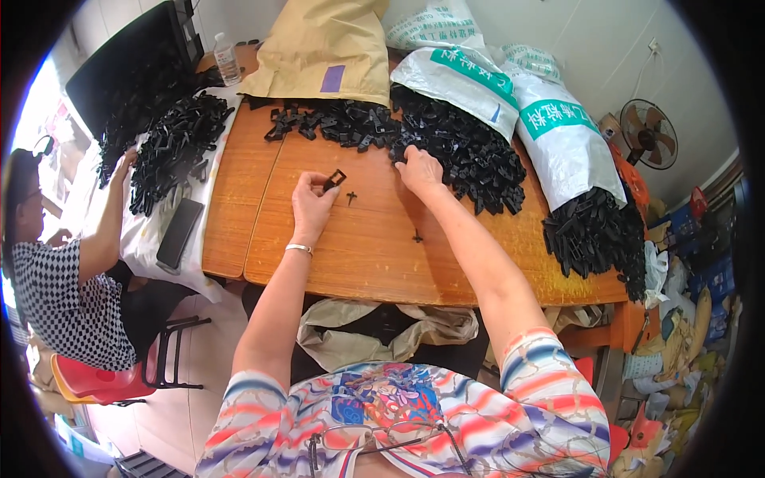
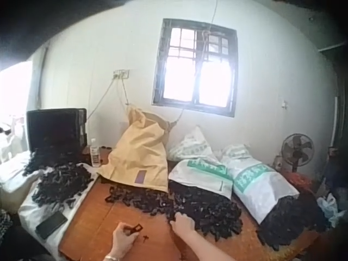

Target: Inspecting and sorting small black plastic industrial parts at a workbench.

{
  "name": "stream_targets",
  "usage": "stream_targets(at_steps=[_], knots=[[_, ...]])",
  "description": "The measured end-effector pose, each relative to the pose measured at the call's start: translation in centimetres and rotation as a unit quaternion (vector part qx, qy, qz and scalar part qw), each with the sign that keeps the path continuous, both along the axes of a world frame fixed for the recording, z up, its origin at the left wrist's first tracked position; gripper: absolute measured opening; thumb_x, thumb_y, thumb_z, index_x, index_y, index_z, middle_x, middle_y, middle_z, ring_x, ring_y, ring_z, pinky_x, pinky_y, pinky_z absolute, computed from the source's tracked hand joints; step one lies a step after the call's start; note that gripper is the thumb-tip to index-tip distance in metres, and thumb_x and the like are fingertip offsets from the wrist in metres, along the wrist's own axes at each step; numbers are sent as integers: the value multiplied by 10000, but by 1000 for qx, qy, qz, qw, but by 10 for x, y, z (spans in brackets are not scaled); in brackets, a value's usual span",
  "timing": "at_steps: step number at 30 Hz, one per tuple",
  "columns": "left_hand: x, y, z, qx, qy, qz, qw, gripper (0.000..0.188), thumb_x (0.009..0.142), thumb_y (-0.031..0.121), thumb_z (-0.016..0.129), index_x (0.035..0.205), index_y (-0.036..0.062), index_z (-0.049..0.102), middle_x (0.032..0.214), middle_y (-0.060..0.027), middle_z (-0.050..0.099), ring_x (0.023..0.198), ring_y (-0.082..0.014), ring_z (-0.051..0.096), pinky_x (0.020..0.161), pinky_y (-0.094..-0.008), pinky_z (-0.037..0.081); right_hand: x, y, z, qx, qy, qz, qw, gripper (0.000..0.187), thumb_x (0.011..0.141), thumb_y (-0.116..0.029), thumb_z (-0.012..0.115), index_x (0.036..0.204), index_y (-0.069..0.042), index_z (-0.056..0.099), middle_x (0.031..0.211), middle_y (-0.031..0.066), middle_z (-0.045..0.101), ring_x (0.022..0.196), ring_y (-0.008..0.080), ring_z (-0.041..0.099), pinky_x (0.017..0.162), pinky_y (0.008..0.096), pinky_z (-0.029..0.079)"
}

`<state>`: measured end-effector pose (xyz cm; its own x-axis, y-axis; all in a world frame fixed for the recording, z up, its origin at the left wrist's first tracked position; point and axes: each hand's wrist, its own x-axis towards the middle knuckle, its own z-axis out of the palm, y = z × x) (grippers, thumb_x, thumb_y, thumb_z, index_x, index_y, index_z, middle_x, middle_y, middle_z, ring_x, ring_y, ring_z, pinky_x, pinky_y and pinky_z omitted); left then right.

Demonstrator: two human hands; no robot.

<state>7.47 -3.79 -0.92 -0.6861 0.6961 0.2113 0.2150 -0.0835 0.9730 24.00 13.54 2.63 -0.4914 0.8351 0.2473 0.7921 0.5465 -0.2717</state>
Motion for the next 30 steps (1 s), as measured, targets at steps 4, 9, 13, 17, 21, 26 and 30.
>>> stream_targets(at_steps=[4, 9, 13, 17, 21, 26, 30], knots=[[2, -6, 3, -3, -18, -40, 999, 228, 756, 3, 742, 921, 19, 586, 819, -29, 645, 707, -86, 595, 625, -239, 489, 10, -8, 1, -37, 5, -3, 999, 275, 797, -263, 736, 912, -54, 598, 875, 170, 683, 902, 351, 656, 773, 436, 515], [11, -2, 4, 23, -106, -32, 994, 230, 817, -49, 672, 1003, 10, 550, 860, -57, 635, 697, -95, 607, 594, -208, 475, 39, -23, 2, -38, 76, 59, 995, 247, 765, -132, 739, 934, -30, 590, 796, 141, 671, 749, 284, 673, 669, 399, 526], [42, -11, 16, 55, -252, -58, 964, 328, 858, -70, 604, 1174, -23, 534, 899, -67, 644, 720, -118, 635, 616, -203, 509, 34, -81, 25, -271, 350, 102, 891, 206, 824, -6, 673, 1000, 18, 570, 789, 81, 628, 568, 120, 617, 491, 245, 491], [74, -7, 18, 80, -299, -106, 945, 246, 897, -48, 571, 1142, -54, 587, 1019, -91, 649, 856, -124, 644, 722, -214, 547, 31, -116, 18, -290, 403, 128, 859, 194, 851, -2, 644, 1035, 12, 585, 808, 48, 617, 612, 96, 608, 505, 221, 490], [96, -20, 33, 84, -373, -192, 904, 262, 960, 36, 527, 1203, -53, 570, 1084, -99, 634, 934, -160, 631, 831, -281, 551, 39, -114, 12, -248, 430, 111, 861, 166, 863, 2, 630, 1028, 6, 609, 820, 37, 631, 657, 73, 602, 531, 219, 508], [93, -33, 29, 72, -403, -233, 882, 335, 1027, 188, 453, 1289, -9, 523, 1116, -80, 631, 976, -185, 636, 869, -332, 534, 41, -120, 20, -233, 430, 132, 862, 198, 843, 15, 652, 1039, 7, 624, 838, 44, 651, 644, 75, 600, 547, 223, 524], [96, -40, 31, 58, -440, -228, 866, 329, 1014, 152, 477, 1304, 0, 512, 1110, -76, 632, 979, -179, 634, 867, -338, 540, 39, -128, 27, -208, 428, 141, 868, 242, 807, 13, 688, 1043, 3, 634, 800, 39, 652, 616, 72, 597, 539, 221, 491]])
